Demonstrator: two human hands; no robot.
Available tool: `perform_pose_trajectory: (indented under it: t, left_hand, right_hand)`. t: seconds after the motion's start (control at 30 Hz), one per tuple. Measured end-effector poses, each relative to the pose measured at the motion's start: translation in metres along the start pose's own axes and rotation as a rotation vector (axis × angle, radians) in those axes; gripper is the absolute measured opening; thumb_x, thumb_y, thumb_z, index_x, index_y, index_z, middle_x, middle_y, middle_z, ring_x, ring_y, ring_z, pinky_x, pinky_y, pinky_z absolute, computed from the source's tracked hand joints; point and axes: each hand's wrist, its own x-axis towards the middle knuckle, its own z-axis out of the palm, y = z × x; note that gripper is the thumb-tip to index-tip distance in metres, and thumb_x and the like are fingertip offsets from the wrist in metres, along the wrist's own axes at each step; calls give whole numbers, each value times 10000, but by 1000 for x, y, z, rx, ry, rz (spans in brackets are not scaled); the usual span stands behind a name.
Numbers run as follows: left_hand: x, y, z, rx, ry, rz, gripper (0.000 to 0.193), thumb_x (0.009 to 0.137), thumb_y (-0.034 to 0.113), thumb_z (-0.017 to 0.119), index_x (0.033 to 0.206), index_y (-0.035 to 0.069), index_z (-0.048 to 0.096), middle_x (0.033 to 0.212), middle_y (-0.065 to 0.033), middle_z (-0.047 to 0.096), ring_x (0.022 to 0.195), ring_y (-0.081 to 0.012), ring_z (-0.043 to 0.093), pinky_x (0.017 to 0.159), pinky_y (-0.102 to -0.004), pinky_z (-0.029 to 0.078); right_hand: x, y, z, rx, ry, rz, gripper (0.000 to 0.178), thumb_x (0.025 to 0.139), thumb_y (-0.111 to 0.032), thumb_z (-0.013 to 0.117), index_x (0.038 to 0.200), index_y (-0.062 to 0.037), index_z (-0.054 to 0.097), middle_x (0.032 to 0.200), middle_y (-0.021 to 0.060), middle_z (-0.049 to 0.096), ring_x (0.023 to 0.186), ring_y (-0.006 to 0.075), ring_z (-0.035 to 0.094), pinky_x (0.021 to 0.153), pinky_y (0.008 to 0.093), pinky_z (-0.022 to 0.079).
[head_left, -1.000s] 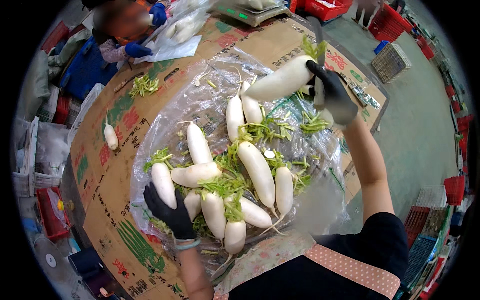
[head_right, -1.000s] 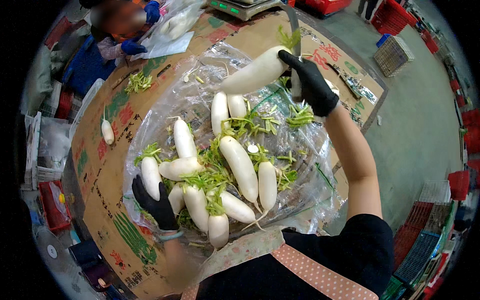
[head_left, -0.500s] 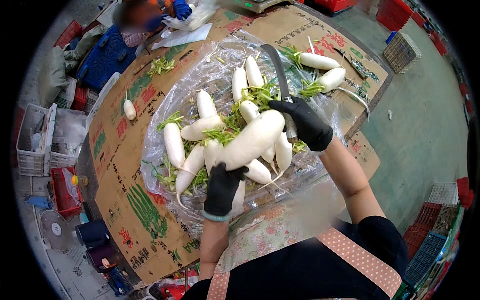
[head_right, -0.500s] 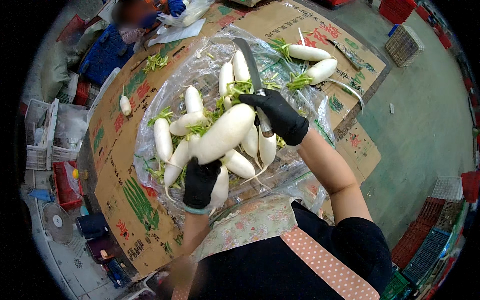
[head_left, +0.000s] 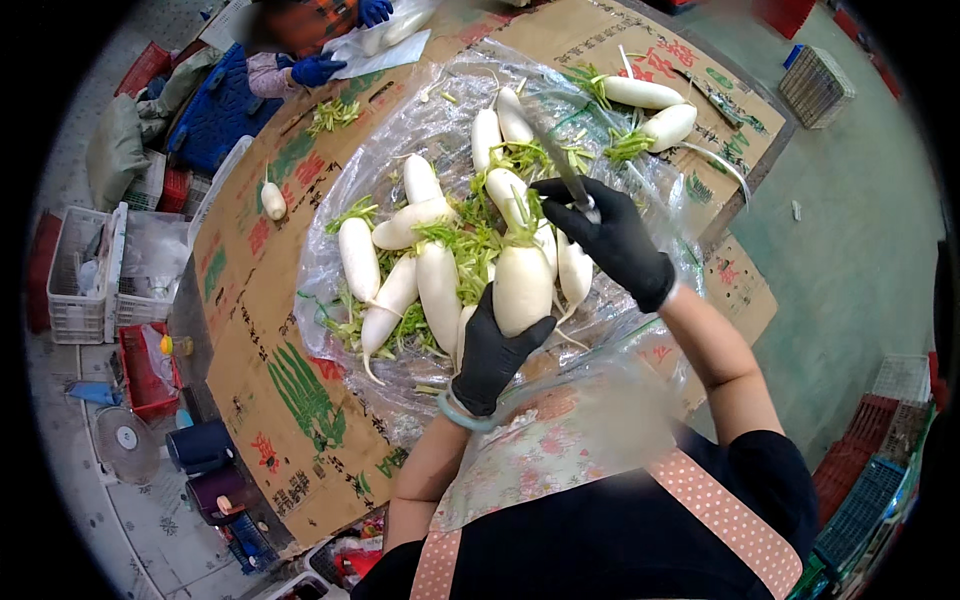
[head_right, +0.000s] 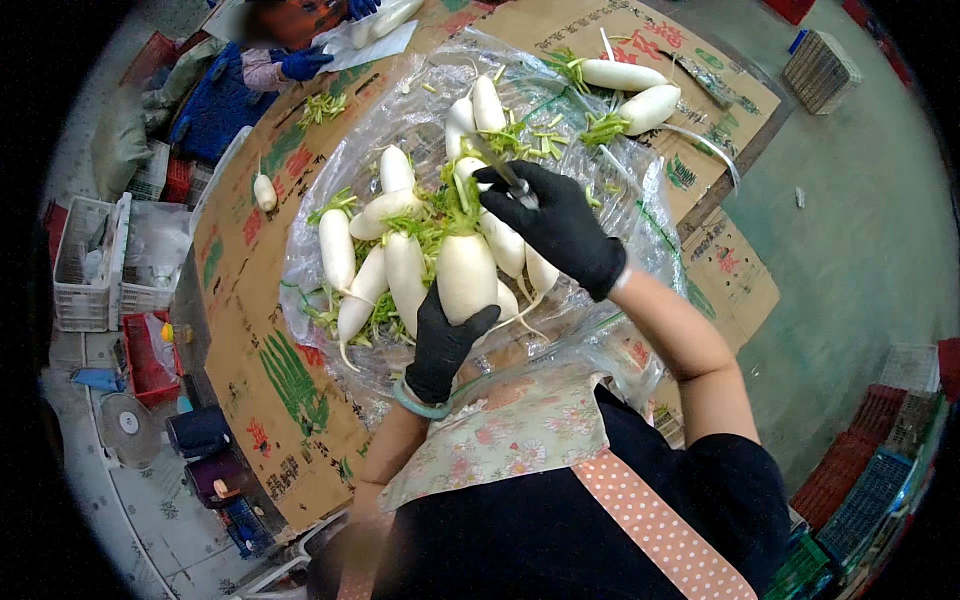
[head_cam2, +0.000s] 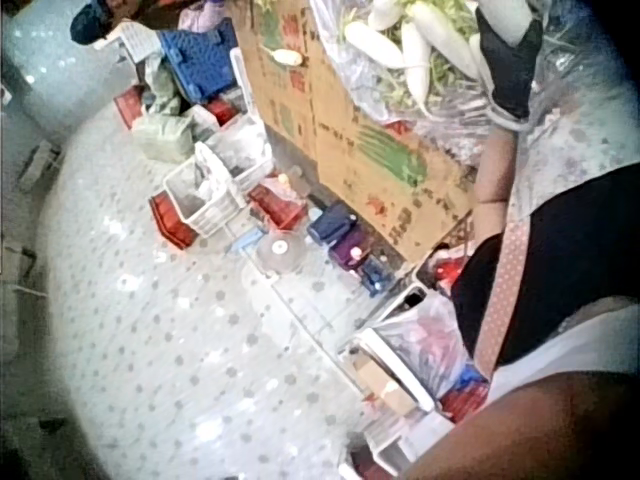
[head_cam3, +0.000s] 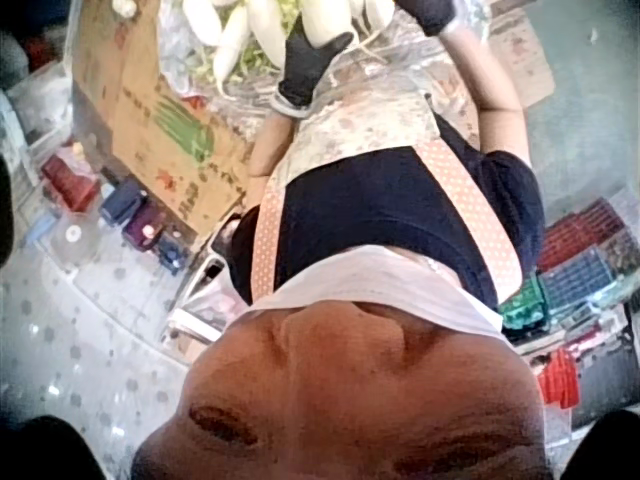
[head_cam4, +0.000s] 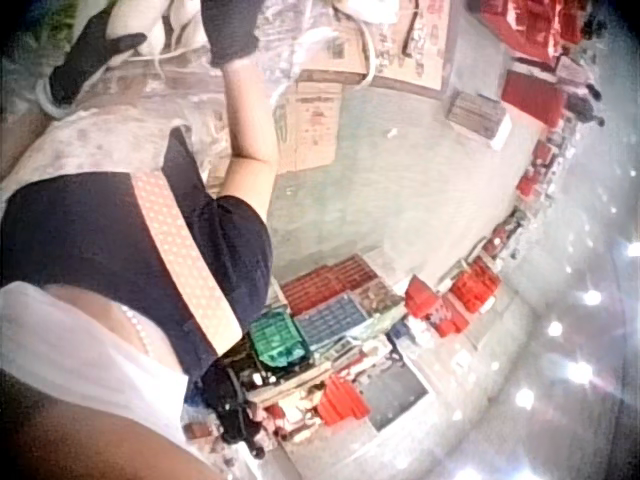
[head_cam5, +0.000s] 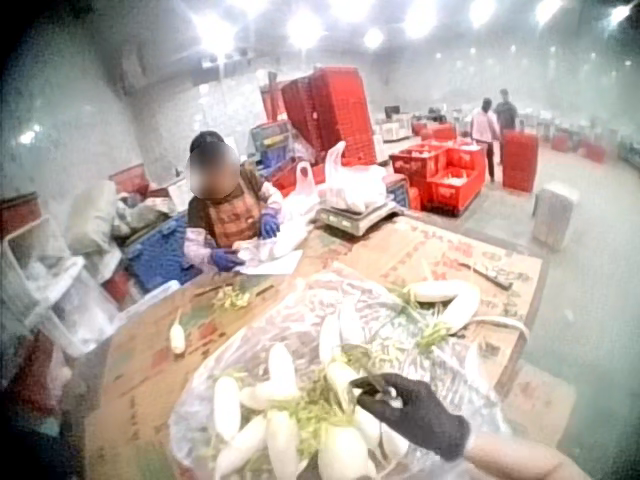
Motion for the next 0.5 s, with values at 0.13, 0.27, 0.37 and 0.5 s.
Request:
perform_pose_trajectory:
  t: [0.13,0.27,0.37,0.5]
  left_hand:
    - [-6,-2,-10,206,104,34,526,667,165,752,1082,-38,500,960,-145,616,832,-208,610,745,-320,485]
    - [-4,8,-4,314,54,156,539,658,162,753,1094,-32,503,971,-153,614,852,-222,611,754,-322,487]
    - [-5,5,-3,315,29,181,554,647,160,761,1098,-32,502,980,-152,610,861,-221,608,760,-324,487]
    - [-2,-1,-9,334,-2,228,597,627,163,775,1113,-36,490,992,-155,605,865,-222,607,764,-329,488]
  right_hand:
    - [-25,-1,-19,-626,-221,-245,277,719,-141,656,992,-139,612,752,77,589,640,258,596,560,330,474]
    - [-32,7,-17,-742,-242,-313,286,715,-182,657,993,-145,601,762,79,582,639,257,594,549,338,471]
    - [-28,3,-15,-730,-321,-300,285,715,-199,654,987,-136,599,788,83,591,668,265,601,570,344,479]
    - [-21,12,-21,-619,-432,-282,277,710,-176,641,977,-117,592,809,96,600,706,287,603,602,364,481]
